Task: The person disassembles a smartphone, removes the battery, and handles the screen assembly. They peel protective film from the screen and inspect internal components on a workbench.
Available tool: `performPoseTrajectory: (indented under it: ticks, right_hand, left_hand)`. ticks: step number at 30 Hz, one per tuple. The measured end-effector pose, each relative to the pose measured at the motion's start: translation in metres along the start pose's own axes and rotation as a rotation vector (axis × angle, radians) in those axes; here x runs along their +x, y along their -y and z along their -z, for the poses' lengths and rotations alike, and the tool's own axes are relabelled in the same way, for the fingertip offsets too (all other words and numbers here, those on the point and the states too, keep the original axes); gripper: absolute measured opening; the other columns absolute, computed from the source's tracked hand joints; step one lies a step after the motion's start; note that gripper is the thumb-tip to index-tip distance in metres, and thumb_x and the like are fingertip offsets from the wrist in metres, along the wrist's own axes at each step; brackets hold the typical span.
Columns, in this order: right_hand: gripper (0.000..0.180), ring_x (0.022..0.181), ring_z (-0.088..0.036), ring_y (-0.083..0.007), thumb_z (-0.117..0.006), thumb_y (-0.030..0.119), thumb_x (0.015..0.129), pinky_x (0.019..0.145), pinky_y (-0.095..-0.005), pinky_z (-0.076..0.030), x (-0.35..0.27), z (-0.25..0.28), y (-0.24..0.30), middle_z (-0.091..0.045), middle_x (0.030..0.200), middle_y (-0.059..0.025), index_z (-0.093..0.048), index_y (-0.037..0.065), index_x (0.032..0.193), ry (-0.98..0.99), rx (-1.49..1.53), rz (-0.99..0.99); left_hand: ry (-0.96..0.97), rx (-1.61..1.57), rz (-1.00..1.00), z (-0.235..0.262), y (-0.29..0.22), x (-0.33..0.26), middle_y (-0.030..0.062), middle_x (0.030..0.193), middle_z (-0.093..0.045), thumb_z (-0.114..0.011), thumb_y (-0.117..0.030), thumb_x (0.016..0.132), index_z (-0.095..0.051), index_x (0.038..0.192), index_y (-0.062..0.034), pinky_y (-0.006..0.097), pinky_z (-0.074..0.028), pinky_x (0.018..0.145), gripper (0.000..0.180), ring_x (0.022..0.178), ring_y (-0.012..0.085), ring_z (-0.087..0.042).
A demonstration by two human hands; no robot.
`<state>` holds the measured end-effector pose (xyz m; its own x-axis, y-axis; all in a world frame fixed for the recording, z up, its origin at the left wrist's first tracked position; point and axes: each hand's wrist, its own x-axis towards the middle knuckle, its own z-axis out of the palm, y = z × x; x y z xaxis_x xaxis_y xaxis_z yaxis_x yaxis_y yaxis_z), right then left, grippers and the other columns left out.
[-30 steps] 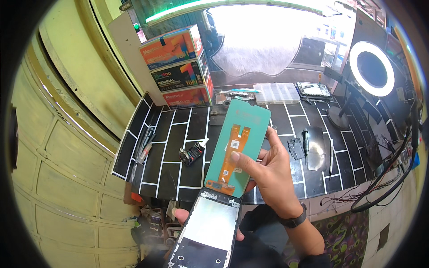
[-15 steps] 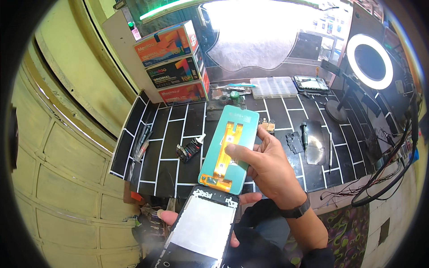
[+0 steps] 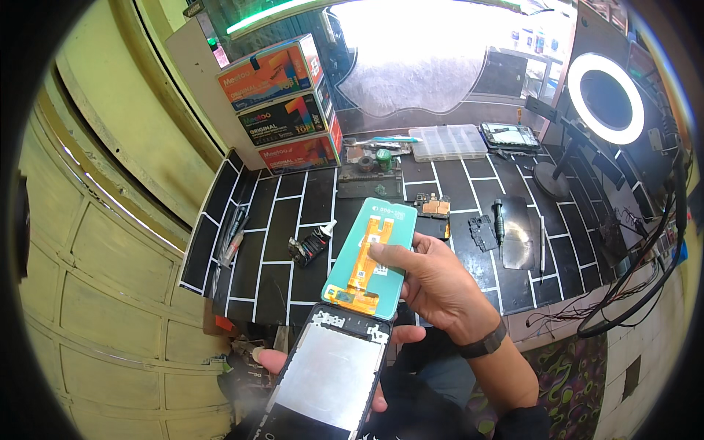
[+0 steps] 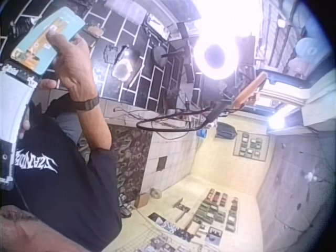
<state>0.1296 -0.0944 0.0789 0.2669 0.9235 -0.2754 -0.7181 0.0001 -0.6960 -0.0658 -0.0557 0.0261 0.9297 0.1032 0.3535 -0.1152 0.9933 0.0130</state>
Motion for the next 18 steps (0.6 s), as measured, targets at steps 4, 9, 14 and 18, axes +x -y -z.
performPoseTrajectory:
  ticks: [4,9,14,18]
  right_hand:
    - [0.032,0.093,-0.073,-0.0248,-0.066,0.006,0.094,0.079,-0.0320,-0.064,0.000,0.004,-0.003,-0.068,0.112,-0.0209,-0.056,-0.011,0.119,0.019,0.087,-0.067]
    - [0.031,0.094,-0.073,-0.0258,-0.065,0.006,0.095,0.079,-0.0313,-0.064,0.001,0.010,-0.007,-0.067,0.112,-0.0224,-0.055,-0.011,0.118,0.035,0.161,-0.100]
    - [0.030,0.095,-0.073,-0.0268,-0.064,0.005,0.095,0.079,-0.0326,-0.065,0.002,0.010,-0.008,-0.067,0.112,-0.0230,-0.055,-0.012,0.118,0.048,0.178,-0.092]
    - [0.030,0.095,-0.073,-0.0276,-0.063,0.005,0.095,0.079,-0.0338,-0.064,0.003,0.012,-0.009,-0.067,0.113,-0.0237,-0.054,-0.012,0.119,0.059,0.211,-0.099]
  left_hand:
    - [0.064,-0.163,-0.050,0.014,0.008,-0.002,0.0340,0.157,0.008,-0.083,-0.070,0.055,0.012,0.155,-0.0038,0.057,-0.061,0.077,0.153,0.116,0.0575,-0.054]
    - [0.125,-0.197,-0.101,0.023,0.014,-0.004,0.0358,0.156,0.006,-0.085,-0.070,0.053,0.013,0.155,-0.0044,0.062,-0.059,0.077,0.156,0.116,0.0608,-0.052]
    - [0.161,-0.221,-0.146,0.027,0.019,-0.001,0.0387,0.155,0.004,-0.084,-0.070,0.053,0.012,0.155,-0.0040,0.062,-0.060,0.074,0.155,0.115,0.0609,-0.053]
    - [0.084,-0.138,-0.121,0.027,0.012,-0.008,0.0402,0.154,0.002,-0.084,-0.070,0.054,0.011,0.154,-0.0026,0.061,-0.061,0.072,0.154,0.114,0.0614,-0.053]
